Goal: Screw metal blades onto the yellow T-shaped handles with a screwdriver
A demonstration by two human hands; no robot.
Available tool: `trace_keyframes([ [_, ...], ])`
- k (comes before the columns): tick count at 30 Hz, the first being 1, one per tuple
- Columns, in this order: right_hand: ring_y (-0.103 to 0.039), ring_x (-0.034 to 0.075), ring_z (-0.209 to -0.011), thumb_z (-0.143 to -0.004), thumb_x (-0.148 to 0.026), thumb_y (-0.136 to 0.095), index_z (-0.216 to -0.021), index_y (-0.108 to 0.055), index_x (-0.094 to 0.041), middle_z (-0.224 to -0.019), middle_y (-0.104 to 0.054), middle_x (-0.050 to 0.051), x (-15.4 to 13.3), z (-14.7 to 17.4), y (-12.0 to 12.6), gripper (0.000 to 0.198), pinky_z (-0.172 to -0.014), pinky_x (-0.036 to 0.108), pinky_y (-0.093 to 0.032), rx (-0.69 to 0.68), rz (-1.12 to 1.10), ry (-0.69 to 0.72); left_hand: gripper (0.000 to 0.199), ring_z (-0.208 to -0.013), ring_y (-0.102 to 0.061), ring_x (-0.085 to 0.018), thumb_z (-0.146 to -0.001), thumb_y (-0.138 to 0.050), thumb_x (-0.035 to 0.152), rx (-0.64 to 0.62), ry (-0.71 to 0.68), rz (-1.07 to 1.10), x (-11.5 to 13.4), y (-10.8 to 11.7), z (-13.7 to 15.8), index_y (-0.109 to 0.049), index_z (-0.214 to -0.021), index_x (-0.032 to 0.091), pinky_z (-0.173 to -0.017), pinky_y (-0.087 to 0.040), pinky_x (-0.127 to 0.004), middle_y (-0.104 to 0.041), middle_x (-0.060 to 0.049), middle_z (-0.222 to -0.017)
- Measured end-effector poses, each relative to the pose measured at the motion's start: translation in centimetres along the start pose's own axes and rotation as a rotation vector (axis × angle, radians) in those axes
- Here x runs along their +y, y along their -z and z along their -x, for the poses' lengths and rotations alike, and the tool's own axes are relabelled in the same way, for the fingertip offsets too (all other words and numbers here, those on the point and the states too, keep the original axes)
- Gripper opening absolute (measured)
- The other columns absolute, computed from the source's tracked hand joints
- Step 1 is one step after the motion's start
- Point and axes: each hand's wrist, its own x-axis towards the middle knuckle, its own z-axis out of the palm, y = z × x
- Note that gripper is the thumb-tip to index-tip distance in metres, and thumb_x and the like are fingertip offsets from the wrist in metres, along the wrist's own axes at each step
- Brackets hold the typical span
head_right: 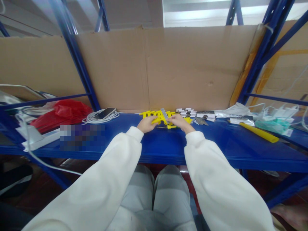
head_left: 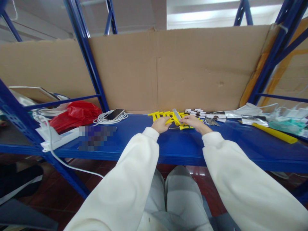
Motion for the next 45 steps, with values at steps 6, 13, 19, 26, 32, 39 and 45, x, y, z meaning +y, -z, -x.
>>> trace_keyframes([
  [6,-0.049,0.012,-0.056,-0.070,-0.032,-0.077,-0.056,-0.062,-0.018,-0.052,-0.053,-0.002,-0.5,0.3,-0.1,0.024,-0.056,0.025,-0.039,0.008,-0.038,-0.054,0.044,-0.136,-0.056,-0.023,-0.097,-0.057,0.028,0.012,-0.005,0.011,0.1,-0.1,0.0,-0.060,-0.140,0.019,-0.116,-0.041,-0.034,-0.062,-0.009,-0.145],
  [13,-0.045,0.010,-0.048,-0.075,-0.022,-0.074,-0.056,-0.061,-0.017,-0.048,-0.053,-0.001,0.1,-0.2,-0.2,0.023,-0.048,0.023,-0.034,-0.007,-0.101,-0.085,0.043,-0.136,-0.056,-0.024,-0.096,-0.057,0.029,0.022,0.007,0.017,-0.1,-0.2,0.0,-0.061,-0.139,0.026,-0.117,-0.040,-0.037,-0.063,-0.005,-0.144],
  [19,-0.047,0.009,-0.048,-0.076,-0.017,-0.073,-0.058,-0.059,-0.017,-0.049,-0.054,-0.001,-0.2,0.0,-0.4,0.022,-0.047,0.022,-0.036,-0.008,-0.192,-0.114,0.046,-0.135,-0.055,-0.023,-0.097,-0.053,0.024,0.015,-0.021,0.010,0.1,-0.1,0.1,-0.056,-0.143,0.023,-0.113,-0.043,-0.035,-0.060,-0.008,-0.146],
  [26,-0.046,0.009,-0.047,-0.075,-0.013,-0.070,-0.058,-0.060,-0.017,-0.050,-0.054,-0.001,-0.6,0.5,-0.6,0.020,-0.045,0.021,-0.034,-0.041,-0.231,-0.099,0.061,-0.119,-0.063,-0.027,-0.097,-0.042,0.011,-0.024,-0.098,-0.075,1.5,-0.1,0.8,-0.043,-0.154,0.032,-0.099,-0.051,-0.041,-0.059,-0.011,-0.137],
  [32,-0.045,0.009,-0.046,-0.076,-0.018,-0.072,-0.057,-0.058,-0.017,-0.048,-0.051,-0.002,-0.3,0.5,-0.6,0.024,-0.045,0.022,-0.033,-0.076,-0.195,-0.126,0.063,-0.112,-0.065,-0.026,-0.095,-0.039,0.008,-0.046,-0.110,-0.128,1.6,-0.1,0.8,-0.048,-0.150,0.038,-0.095,-0.052,-0.040,-0.056,-0.011,-0.135],
  [39,-0.049,0.010,-0.048,-0.083,-0.014,-0.066,-0.065,-0.062,-0.016,-0.052,-0.056,-0.002,-0.2,0.0,-0.5,0.018,-0.050,0.021,-0.037,0.036,-0.273,-0.177,0.062,-0.109,-0.063,-0.026,-0.096,-0.040,0.010,-0.062,-0.236,-0.209,1.9,-0.6,0.8,-0.046,-0.152,0.036,-0.093,-0.051,-0.040,-0.060,-0.012,-0.124],
  [45,-0.054,0.011,-0.055,-0.082,-0.017,-0.067,-0.069,-0.064,-0.017,-0.061,-0.062,-0.001,0.1,-0.3,-0.3,0.013,-0.052,0.021,-0.038,0.069,-0.289,-0.146,0.060,-0.103,-0.065,-0.026,-0.097,-0.038,0.013,-0.062,-0.298,-0.254,2.7,-0.3,1.2,-0.046,-0.152,0.036,-0.089,-0.050,-0.040,-0.058,-0.013,-0.128],
])
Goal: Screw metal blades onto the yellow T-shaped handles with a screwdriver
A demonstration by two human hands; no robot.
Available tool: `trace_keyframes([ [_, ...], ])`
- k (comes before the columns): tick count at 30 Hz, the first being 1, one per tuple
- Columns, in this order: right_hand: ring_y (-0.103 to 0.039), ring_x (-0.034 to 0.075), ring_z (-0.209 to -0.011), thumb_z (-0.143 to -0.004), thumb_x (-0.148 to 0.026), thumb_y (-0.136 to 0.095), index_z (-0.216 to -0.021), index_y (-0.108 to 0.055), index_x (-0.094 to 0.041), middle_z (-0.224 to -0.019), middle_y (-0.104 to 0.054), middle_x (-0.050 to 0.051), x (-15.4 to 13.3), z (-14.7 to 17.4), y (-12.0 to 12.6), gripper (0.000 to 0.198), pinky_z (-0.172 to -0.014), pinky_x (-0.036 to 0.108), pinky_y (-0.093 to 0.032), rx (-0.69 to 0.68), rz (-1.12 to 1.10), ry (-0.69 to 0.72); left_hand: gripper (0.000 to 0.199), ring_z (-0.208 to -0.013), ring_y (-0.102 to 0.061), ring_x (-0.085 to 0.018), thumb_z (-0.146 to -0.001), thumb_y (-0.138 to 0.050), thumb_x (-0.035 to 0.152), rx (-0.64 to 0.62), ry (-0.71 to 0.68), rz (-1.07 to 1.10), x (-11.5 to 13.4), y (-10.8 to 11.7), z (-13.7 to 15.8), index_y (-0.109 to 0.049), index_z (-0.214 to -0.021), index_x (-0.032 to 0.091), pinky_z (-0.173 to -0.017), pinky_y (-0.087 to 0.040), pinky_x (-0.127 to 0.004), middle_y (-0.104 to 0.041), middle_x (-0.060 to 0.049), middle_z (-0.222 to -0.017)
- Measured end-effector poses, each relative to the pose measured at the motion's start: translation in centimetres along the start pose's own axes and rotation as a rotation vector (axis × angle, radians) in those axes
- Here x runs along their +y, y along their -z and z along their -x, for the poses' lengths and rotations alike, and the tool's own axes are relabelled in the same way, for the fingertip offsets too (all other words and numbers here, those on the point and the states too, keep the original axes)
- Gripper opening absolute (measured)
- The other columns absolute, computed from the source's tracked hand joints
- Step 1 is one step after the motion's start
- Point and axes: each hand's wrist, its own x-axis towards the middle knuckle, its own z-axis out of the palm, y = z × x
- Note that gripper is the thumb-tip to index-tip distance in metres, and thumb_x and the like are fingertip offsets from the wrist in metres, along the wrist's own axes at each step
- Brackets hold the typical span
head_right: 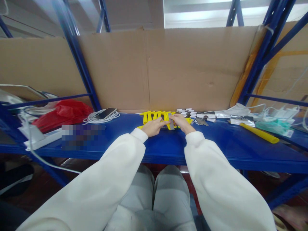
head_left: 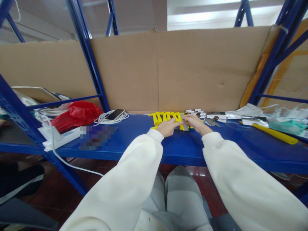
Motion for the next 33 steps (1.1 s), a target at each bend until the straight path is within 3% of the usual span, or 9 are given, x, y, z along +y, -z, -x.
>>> trace_keyframes([
  [7,-0.053,0.011,-0.057,-0.078,-0.015,-0.065,-0.065,-0.063,-0.016,-0.061,-0.062,-0.001,0.1,-0.3,0.1,0.014,-0.054,0.022,-0.039,0.049,0.048,0.015,0.060,-0.106,-0.065,-0.026,-0.098,-0.039,0.013,0.009,-0.009,-0.009,0.3,-0.1,-0.1,-0.045,-0.153,0.037,-0.089,-0.051,-0.040,-0.057,-0.012,-0.128],
  [12,-0.061,0.013,-0.067,-0.085,-0.025,-0.062,-0.080,-0.071,-0.015,-0.079,-0.072,0.005,0.2,-1.1,1.2,0.014,-0.061,0.023,-0.047,0.065,0.068,0.089,0.063,-0.112,-0.064,-0.027,-0.099,-0.038,0.014,0.000,0.064,0.032,0.0,0.1,-0.1,-0.035,-0.157,0.038,-0.090,-0.051,-0.039,-0.056,-0.012,-0.135],
  [16,-0.068,0.022,-0.092,-0.086,-0.019,-0.058,-0.090,-0.075,-0.013,-0.097,-0.076,0.013,0.6,-1.9,3.9,0.019,-0.080,0.031,-0.052,0.340,0.456,0.196,0.062,-0.114,-0.062,-0.029,-0.101,-0.034,0.016,-0.001,0.119,0.076,-0.4,0.1,-0.1,-0.031,-0.159,0.038,-0.090,-0.052,-0.041,-0.057,-0.012,-0.134],
  [18,-0.069,0.027,-0.103,-0.085,-0.014,-0.056,-0.094,-0.077,-0.014,-0.104,-0.076,0.015,0.9,-1.9,5.1,0.022,-0.089,0.035,-0.052,0.386,0.711,0.137,0.060,-0.114,-0.062,-0.029,-0.101,-0.034,0.017,-0.002,0.131,0.086,-0.5,0.0,-0.1,-0.032,-0.158,0.038,-0.091,-0.052,-0.042,-0.057,-0.012,-0.133],
  [23,-0.067,0.034,-0.116,-0.081,-0.012,-0.060,-0.106,-0.079,-0.018,-0.116,-0.074,0.018,1.1,-1.2,6.1,0.032,-0.098,0.045,-0.050,0.304,1.034,-0.096,0.059,-0.115,-0.061,-0.029,-0.101,-0.037,0.018,-0.006,0.150,0.106,-0.9,-0.7,-0.3,-0.037,-0.156,0.038,-0.093,-0.052,-0.044,-0.056,-0.011,-0.135],
  [29,-0.064,0.036,-0.118,-0.082,-0.032,-0.068,-0.114,-0.076,-0.018,-0.119,-0.072,0.019,0.8,-0.7,5.6,0.036,-0.097,0.046,-0.050,0.198,1.166,-0.135,0.058,-0.112,-0.063,-0.028,-0.101,-0.036,0.019,-0.019,0.141,0.115,-1.2,-1.1,-0.4,-0.039,-0.155,0.037,-0.091,-0.053,-0.044,-0.057,-0.011,-0.133],
  [33,-0.063,0.036,-0.121,-0.080,-0.031,-0.069,-0.126,-0.070,-0.014,-0.126,-0.069,0.022,0.6,-0.5,5.2,0.049,-0.098,0.045,-0.049,0.162,1.236,-0.193,0.058,-0.111,-0.063,-0.028,-0.100,-0.037,0.020,-0.017,0.145,0.118,-1.1,-1.1,-0.4,-0.038,-0.155,0.038,-0.093,-0.052,-0.046,-0.058,-0.011,-0.132],
])
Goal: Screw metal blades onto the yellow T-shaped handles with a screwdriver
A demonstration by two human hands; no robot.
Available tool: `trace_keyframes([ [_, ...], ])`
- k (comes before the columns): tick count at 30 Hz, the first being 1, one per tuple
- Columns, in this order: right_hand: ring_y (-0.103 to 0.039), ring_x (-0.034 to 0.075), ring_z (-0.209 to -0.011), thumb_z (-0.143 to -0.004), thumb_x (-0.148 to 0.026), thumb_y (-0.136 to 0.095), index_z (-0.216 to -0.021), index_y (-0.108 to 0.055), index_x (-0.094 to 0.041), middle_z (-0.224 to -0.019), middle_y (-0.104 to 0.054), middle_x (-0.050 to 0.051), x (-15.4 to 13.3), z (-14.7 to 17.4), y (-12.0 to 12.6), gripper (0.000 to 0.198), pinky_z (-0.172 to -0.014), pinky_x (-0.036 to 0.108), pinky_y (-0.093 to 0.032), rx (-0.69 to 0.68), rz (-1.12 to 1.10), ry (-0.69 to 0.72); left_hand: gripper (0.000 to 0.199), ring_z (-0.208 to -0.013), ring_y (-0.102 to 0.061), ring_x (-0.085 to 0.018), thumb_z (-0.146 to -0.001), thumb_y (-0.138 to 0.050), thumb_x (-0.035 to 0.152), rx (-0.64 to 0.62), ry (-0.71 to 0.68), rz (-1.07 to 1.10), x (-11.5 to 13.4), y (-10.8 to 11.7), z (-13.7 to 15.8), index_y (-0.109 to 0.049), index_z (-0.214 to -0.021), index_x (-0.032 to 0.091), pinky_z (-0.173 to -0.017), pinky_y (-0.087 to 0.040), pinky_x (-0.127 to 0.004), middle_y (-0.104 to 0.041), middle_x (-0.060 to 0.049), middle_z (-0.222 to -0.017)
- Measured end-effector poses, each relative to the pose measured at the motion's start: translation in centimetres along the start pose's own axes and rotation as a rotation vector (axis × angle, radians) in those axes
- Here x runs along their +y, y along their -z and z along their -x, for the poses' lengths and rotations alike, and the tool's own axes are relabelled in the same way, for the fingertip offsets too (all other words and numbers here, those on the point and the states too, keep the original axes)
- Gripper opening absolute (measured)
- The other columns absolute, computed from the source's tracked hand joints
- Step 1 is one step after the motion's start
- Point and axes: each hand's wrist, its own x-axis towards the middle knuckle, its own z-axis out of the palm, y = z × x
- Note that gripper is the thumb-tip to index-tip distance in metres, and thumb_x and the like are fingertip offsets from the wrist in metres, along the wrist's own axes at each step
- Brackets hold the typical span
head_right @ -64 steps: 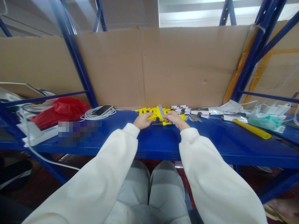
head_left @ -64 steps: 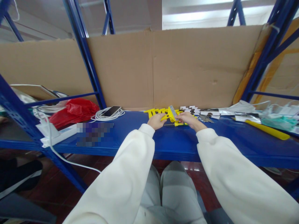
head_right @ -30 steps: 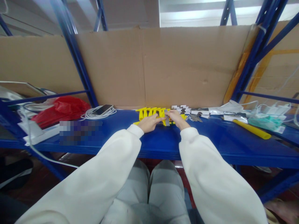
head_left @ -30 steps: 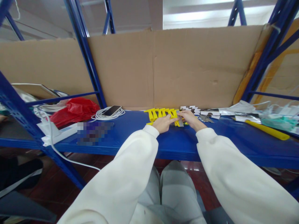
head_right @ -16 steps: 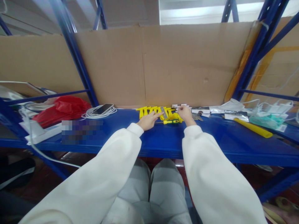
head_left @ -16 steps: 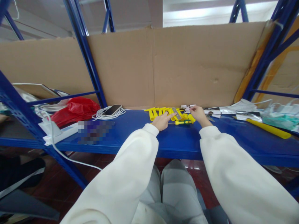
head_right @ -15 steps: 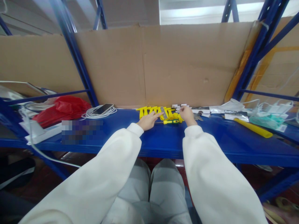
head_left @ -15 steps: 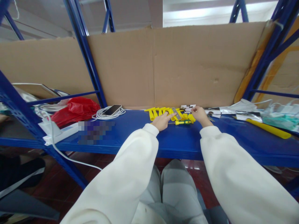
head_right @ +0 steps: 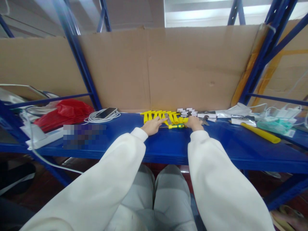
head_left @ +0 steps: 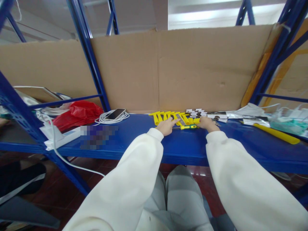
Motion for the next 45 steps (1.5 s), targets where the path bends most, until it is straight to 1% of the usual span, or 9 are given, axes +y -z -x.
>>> trace_keyframes([
  [8,-0.065,0.036,-0.120,-0.082,-0.021,-0.062,-0.129,-0.067,-0.011,-0.125,-0.069,0.025,-0.4,0.2,0.0,0.048,-0.099,0.049,-0.049,-0.048,0.016,0.018,0.056,-0.110,-0.063,-0.028,-0.101,-0.035,0.021,-0.010,-0.005,0.003,0.1,0.2,0.1,-0.041,-0.155,0.035,-0.091,-0.053,-0.046,-0.059,-0.013,-0.130],
  [16,-0.069,0.036,-0.111,-0.073,-0.021,-0.071,-0.110,-0.075,-0.013,-0.110,-0.074,0.024,0.2,-0.8,-0.8,0.038,-0.095,0.048,-0.050,0.096,-0.063,-0.018,0.055,-0.110,-0.063,-0.028,-0.101,-0.037,0.022,-0.008,-0.003,-0.001,0.0,0.0,0.1,-0.040,-0.155,0.037,-0.091,-0.053,-0.046,-0.058,-0.013,-0.131],
  [19,-0.068,0.036,-0.114,-0.075,-0.020,-0.067,-0.110,-0.074,-0.011,-0.111,-0.073,0.025,0.3,-0.5,-0.3,0.037,-0.097,0.047,-0.048,0.154,-0.122,-0.063,0.055,-0.110,-0.063,-0.027,-0.102,-0.036,0.021,-0.015,-0.010,-0.008,0.0,0.1,0.2,-0.042,-0.154,0.034,-0.092,-0.053,-0.045,-0.059,-0.013,-0.130],
  [23,-0.067,0.035,-0.114,-0.083,-0.025,-0.060,-0.106,-0.074,-0.012,-0.110,-0.073,0.024,0.1,-0.1,0.5,0.031,-0.093,0.042,-0.051,0.320,-0.299,-0.081,0.054,-0.111,-0.063,-0.027,-0.102,-0.034,0.021,-0.027,-0.014,-0.021,0.0,0.1,0.2,-0.042,-0.154,0.032,-0.092,-0.054,-0.044,-0.059,-0.013,-0.131],
  [28,-0.069,0.028,-0.104,-0.089,-0.030,-0.057,-0.094,-0.069,-0.015,-0.103,-0.074,0.017,-0.7,-0.4,0.7,0.020,-0.090,0.034,-0.053,0.507,-0.711,-0.031,0.054,-0.114,-0.063,-0.027,-0.102,-0.036,0.021,-0.021,-0.010,-0.021,-0.1,0.0,0.1,-0.040,-0.155,0.032,-0.092,-0.054,-0.044,-0.058,-0.013,-0.134],
  [31,-0.072,0.024,-0.089,-0.095,-0.030,-0.051,-0.104,-0.063,-0.015,-0.096,-0.074,0.015,-1.3,-0.4,0.5,0.021,-0.077,0.034,-0.056,0.408,-1.028,-0.084,0.055,-0.115,-0.063,-0.027,-0.102,-0.036,0.021,-0.025,-0.008,-0.017,-0.1,-0.1,0.1,-0.038,-0.156,0.031,-0.092,-0.054,-0.044,-0.057,-0.014,-0.136],
  [35,-0.069,0.019,-0.062,-0.095,-0.021,-0.050,-0.107,-0.058,-0.018,-0.074,-0.071,0.008,-1.9,0.0,0.4,0.015,-0.053,0.028,-0.053,0.074,-1.358,-0.149,0.058,-0.116,-0.063,-0.029,-0.101,-0.038,0.021,-0.026,-0.004,-0.005,-0.1,-0.1,0.0,-0.034,-0.158,0.034,-0.094,-0.053,-0.046,-0.057,-0.013,-0.137],
  [40,-0.066,0.017,-0.057,-0.086,-0.016,-0.064,-0.095,-0.059,-0.017,-0.065,-0.068,0.004,-2.2,0.8,0.9,0.011,-0.054,0.028,-0.057,-0.123,-1.468,-0.072,0.060,-0.117,-0.063,-0.029,-0.101,-0.039,0.020,-0.019,0.002,-0.002,-0.1,-0.1,0.1,-0.032,-0.159,0.036,-0.094,-0.054,-0.045,-0.058,-0.013,-0.138],
  [45,-0.063,0.015,-0.057,-0.081,-0.021,-0.075,-0.085,-0.061,-0.016,-0.063,-0.066,0.003,-3.5,2.0,1.2,0.015,-0.053,0.026,-0.054,-0.179,-1.442,0.004,0.061,-0.122,-0.062,-0.028,-0.101,-0.040,0.021,-0.051,0.010,-0.004,0.1,0.1,0.1,-0.029,-0.159,0.032,-0.098,-0.052,-0.045,-0.057,-0.012,-0.144],
])
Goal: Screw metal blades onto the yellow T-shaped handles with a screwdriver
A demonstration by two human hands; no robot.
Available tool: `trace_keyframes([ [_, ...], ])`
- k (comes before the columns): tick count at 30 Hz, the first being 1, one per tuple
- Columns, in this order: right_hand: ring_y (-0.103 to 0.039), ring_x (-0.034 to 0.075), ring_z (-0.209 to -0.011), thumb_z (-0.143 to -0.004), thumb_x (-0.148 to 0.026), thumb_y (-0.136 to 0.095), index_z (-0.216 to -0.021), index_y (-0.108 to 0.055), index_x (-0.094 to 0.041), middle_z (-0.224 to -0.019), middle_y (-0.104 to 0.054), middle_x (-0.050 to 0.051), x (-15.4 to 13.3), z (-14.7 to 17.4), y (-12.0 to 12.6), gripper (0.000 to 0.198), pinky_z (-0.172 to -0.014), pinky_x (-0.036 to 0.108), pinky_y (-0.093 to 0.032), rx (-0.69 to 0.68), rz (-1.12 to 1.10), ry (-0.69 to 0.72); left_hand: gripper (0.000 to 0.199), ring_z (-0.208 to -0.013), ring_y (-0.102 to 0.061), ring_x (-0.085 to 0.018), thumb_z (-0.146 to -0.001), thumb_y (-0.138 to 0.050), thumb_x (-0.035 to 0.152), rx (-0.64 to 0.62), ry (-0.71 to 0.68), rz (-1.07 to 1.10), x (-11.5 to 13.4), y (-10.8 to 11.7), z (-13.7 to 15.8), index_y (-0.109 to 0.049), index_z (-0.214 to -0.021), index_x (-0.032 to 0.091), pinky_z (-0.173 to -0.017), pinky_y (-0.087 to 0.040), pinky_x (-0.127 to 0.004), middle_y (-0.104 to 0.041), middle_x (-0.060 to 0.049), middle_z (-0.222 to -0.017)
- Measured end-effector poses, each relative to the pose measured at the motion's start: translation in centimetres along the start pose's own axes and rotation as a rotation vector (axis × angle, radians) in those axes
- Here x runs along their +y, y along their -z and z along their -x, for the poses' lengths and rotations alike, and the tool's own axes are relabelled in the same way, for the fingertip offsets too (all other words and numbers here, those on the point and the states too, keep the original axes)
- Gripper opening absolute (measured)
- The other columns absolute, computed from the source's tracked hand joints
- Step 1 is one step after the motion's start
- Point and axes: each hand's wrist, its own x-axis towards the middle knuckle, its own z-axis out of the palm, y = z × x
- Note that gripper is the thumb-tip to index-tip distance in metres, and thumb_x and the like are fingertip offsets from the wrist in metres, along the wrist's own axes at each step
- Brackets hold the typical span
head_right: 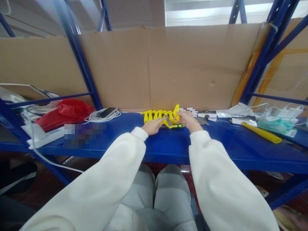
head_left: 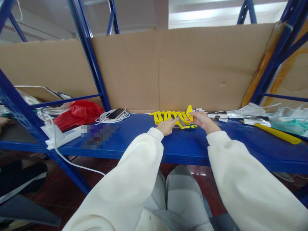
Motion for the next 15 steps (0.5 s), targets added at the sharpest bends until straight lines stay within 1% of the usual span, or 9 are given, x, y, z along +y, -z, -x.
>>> trace_keyframes([
  [4,-0.058,0.011,-0.059,-0.078,-0.019,-0.074,-0.073,-0.062,-0.017,-0.063,-0.065,0.002,0.3,0.4,-0.9,0.013,-0.053,0.021,-0.047,0.010,0.130,0.052,0.063,-0.127,-0.061,-0.029,-0.100,-0.044,0.022,-0.008,0.012,0.006,0.2,0.1,0.1,-0.026,-0.160,0.031,-0.102,-0.050,-0.045,-0.056,-0.013,-0.149],
  [8,-0.054,0.012,-0.059,-0.072,-0.026,-0.075,-0.065,-0.063,-0.016,-0.058,-0.061,0.000,0.7,0.5,-1.2,0.017,-0.055,0.023,-0.041,0.020,0.339,0.122,0.065,-0.129,-0.060,-0.029,-0.099,-0.046,0.022,-0.008,0.013,0.018,0.3,0.2,0.1,-0.025,-0.160,0.028,-0.104,-0.049,-0.044,-0.055,-0.013,-0.150],
  [11,-0.052,0.013,-0.059,-0.070,-0.026,-0.076,-0.060,-0.063,-0.017,-0.056,-0.058,-0.002,0.8,0.8,-1.6,0.018,-0.056,0.024,-0.041,0.046,0.429,0.147,0.065,-0.128,-0.061,-0.028,-0.099,-0.046,0.022,-0.015,0.010,0.017,0.4,0.2,0.1,-0.024,-0.160,0.027,-0.103,-0.049,-0.042,-0.055,-0.012,-0.150],
  [15,-0.054,0.013,-0.059,-0.069,-0.021,-0.074,-0.054,-0.062,-0.017,-0.054,-0.058,-0.001,1.0,1.1,-2.2,0.020,-0.059,0.025,-0.043,0.055,0.448,0.129,0.064,-0.129,-0.061,-0.027,-0.100,-0.046,0.022,-0.024,-0.010,0.016,0.7,0.3,0.2,-0.024,-0.160,0.024,-0.103,-0.049,-0.038,-0.054,-0.014,-0.152],
])
